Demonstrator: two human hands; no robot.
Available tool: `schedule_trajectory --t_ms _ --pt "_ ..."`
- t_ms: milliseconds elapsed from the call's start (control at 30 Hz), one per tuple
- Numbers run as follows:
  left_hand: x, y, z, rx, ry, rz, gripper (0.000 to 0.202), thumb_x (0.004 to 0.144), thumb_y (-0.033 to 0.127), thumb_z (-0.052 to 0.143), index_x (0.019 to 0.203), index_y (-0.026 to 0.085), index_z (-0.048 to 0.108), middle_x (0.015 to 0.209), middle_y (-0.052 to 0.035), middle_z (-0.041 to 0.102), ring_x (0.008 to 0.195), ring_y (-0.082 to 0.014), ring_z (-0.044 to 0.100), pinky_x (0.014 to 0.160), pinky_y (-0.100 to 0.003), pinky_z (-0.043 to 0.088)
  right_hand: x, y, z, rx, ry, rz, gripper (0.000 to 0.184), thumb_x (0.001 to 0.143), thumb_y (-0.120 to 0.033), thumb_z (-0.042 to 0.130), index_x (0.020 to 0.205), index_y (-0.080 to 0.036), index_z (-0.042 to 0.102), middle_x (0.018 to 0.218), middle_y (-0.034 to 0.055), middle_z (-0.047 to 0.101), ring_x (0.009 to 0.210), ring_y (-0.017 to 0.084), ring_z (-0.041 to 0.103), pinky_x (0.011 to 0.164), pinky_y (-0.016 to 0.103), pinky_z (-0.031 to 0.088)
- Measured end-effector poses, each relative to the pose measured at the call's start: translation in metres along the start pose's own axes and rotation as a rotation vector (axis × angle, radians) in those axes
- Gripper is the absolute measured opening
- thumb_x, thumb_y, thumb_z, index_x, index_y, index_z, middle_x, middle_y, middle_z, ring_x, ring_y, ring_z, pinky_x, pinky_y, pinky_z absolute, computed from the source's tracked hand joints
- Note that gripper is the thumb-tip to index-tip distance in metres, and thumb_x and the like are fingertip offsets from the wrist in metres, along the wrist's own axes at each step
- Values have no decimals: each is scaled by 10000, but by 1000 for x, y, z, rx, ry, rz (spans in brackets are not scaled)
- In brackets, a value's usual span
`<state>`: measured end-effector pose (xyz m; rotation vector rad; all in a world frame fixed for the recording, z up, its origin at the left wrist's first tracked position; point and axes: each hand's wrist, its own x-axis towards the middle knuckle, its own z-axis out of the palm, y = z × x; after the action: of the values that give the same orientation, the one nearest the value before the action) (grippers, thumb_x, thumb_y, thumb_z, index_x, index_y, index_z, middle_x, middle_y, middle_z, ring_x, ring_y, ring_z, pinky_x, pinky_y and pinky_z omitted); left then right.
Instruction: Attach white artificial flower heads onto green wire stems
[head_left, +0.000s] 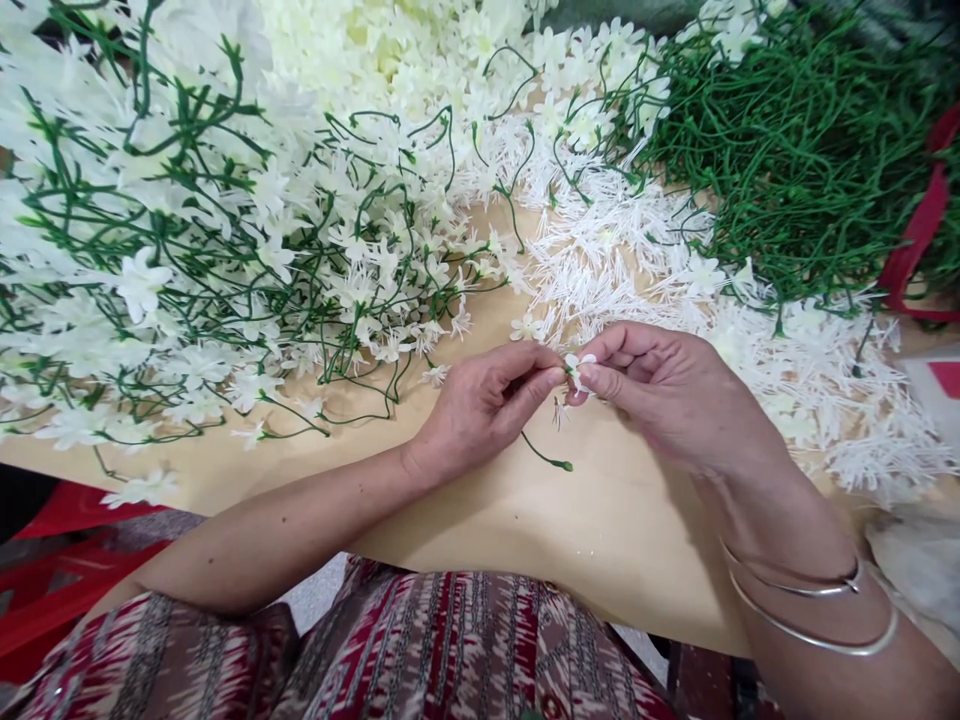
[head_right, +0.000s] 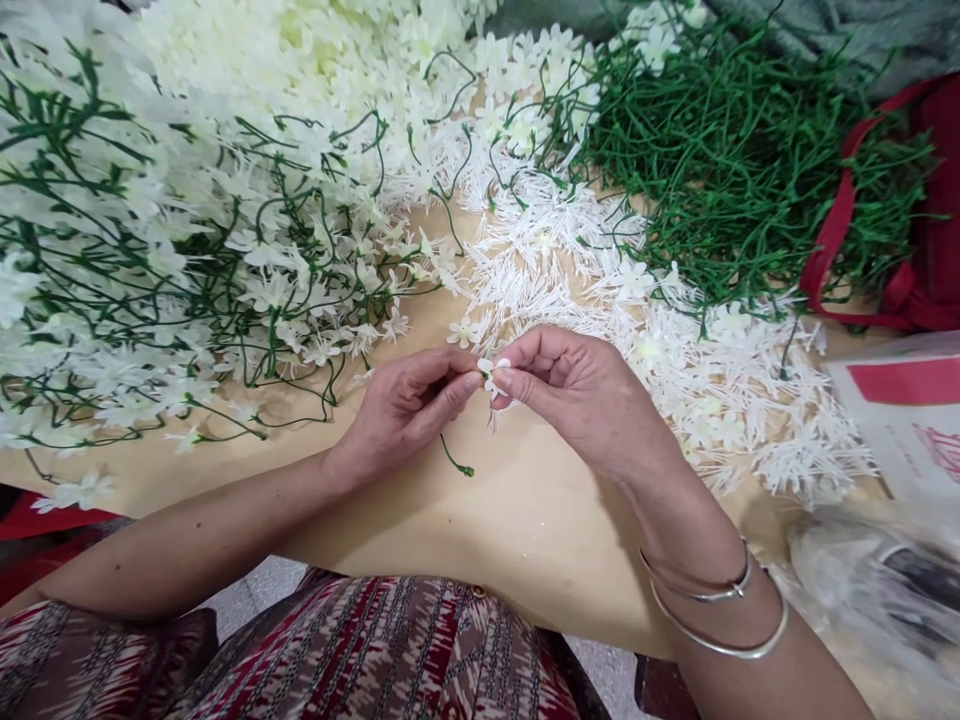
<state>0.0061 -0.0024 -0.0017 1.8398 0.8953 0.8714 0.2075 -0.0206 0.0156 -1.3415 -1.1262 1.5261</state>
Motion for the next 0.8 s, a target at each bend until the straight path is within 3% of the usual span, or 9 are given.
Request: schedule_trajectory --t_ms 467,800 --pt "1 -1 1 99 7 49 220 1071 282 578 904 178 678 763 -1 673 675 -115 578 651 -234 465 5 -5 0 -46 -44 -11 222 780 -409 914 759 -308 718 702 3 716 666 180 682 672 358 601" --pt "-1 6 3 -15 27 -21 228 1078 342 539 941 188 636 704 38 549 598 -101 458 595 -236 409 3 -5 -2 115 9 -24 379 773 -602 879 935 -277 769 820 4 686 697 148 623 674 315 563"
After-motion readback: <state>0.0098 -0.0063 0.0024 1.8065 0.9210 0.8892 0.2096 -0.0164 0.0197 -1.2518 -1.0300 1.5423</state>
